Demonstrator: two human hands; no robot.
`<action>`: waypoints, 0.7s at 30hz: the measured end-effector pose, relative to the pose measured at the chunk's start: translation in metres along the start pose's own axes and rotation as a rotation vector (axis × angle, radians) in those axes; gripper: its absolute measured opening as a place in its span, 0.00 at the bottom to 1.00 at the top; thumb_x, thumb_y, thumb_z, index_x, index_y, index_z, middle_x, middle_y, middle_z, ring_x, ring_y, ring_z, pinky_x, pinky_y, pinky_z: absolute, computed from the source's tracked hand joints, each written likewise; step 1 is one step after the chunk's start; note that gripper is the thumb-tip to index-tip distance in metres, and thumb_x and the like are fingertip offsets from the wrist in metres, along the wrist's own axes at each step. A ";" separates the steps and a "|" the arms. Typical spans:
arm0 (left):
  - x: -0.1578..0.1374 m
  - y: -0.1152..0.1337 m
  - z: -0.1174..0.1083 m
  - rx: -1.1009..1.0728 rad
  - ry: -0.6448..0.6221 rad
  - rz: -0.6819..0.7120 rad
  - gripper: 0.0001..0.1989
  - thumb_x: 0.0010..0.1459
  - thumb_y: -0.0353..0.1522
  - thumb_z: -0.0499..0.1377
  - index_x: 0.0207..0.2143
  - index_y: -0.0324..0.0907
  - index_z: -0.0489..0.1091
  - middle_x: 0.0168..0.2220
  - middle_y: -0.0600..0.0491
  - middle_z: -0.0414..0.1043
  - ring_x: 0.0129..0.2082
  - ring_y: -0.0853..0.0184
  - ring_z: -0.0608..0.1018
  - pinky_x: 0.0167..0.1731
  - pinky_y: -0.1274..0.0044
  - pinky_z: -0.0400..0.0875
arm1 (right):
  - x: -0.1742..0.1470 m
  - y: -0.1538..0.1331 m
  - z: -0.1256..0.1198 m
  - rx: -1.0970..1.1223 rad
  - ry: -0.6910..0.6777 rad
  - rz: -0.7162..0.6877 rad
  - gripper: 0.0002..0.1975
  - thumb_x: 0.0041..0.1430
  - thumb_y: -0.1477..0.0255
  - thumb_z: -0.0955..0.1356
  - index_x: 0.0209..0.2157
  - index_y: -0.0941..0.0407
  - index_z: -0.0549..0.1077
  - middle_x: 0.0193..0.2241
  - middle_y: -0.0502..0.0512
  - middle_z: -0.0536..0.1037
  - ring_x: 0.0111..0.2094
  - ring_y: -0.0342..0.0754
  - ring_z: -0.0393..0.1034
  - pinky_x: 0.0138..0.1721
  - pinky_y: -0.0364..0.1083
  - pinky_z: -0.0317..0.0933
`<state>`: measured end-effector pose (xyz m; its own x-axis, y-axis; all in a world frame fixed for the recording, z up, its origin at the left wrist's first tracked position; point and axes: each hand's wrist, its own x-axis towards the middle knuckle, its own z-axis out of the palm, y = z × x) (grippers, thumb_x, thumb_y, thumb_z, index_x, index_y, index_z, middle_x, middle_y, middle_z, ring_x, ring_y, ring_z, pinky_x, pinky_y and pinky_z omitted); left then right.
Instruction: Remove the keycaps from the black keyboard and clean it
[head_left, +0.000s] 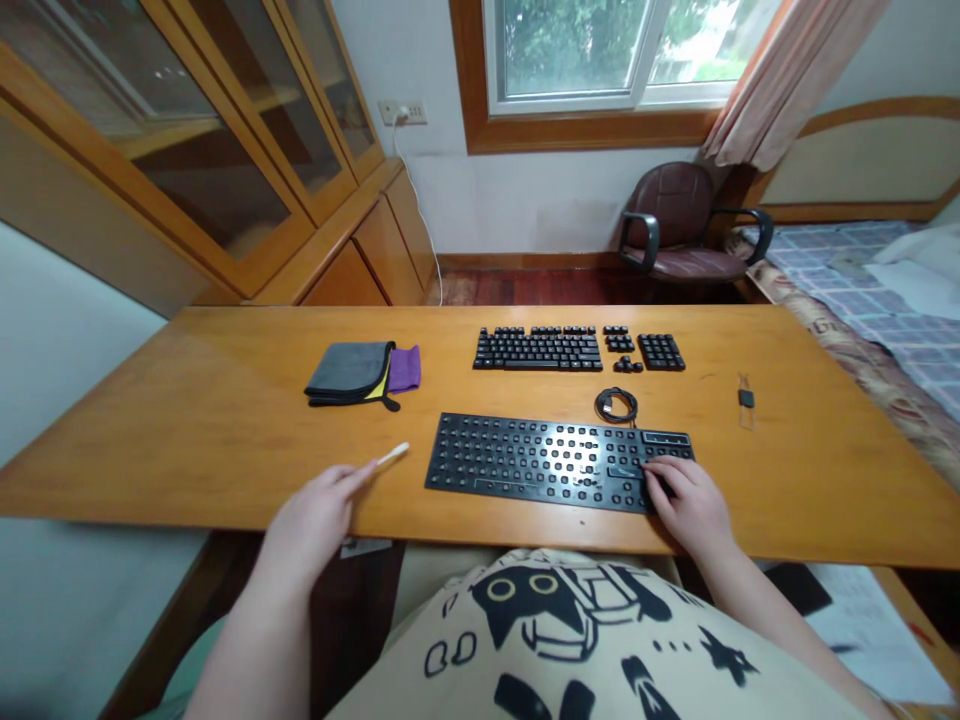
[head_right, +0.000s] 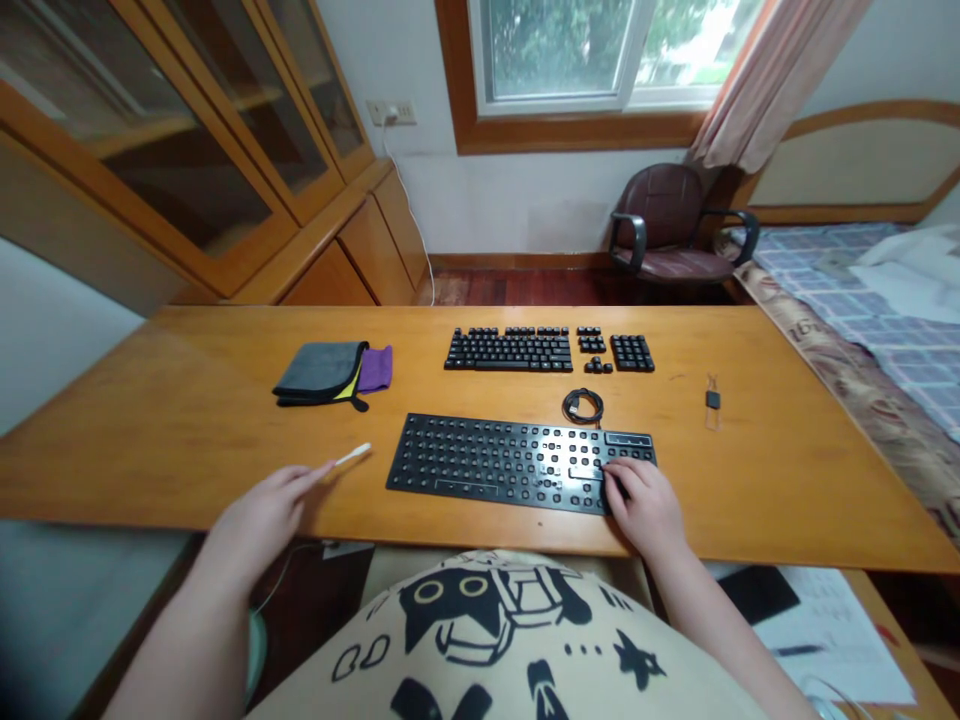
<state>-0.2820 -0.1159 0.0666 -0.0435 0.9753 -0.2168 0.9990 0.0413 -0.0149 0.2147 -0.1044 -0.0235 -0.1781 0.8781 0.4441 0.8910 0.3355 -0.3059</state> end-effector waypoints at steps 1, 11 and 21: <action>0.005 0.019 0.003 -0.031 0.004 0.083 0.25 0.58 0.25 0.46 0.54 0.54 0.65 0.47 0.54 0.69 0.42 0.66 0.73 0.40 0.79 0.65 | 0.000 0.000 0.000 -0.001 0.000 0.001 0.07 0.57 0.69 0.64 0.33 0.55 0.74 0.34 0.56 0.77 0.37 0.52 0.70 0.40 0.52 0.66; 0.039 0.167 0.014 -0.127 -0.047 0.705 0.19 0.63 0.30 0.48 0.54 0.57 0.64 0.45 0.53 0.68 0.43 0.65 0.71 0.43 0.74 0.63 | 0.000 -0.002 0.000 0.017 -0.006 0.007 0.07 0.57 0.71 0.64 0.33 0.55 0.74 0.35 0.56 0.76 0.38 0.51 0.70 0.40 0.51 0.66; 0.022 -0.017 -0.015 0.062 -0.221 -0.164 0.18 0.59 0.31 0.48 0.46 0.51 0.72 0.36 0.54 0.73 0.36 0.62 0.74 0.36 0.73 0.65 | -0.001 -0.001 0.001 0.017 0.002 0.006 0.07 0.57 0.71 0.64 0.34 0.55 0.74 0.35 0.56 0.76 0.37 0.51 0.70 0.41 0.51 0.65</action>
<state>-0.2998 -0.0921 0.0763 -0.2114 0.8856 -0.4136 0.9766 0.1744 -0.1257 0.2139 -0.1053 -0.0247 -0.1717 0.8793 0.4442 0.8846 0.3360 -0.3232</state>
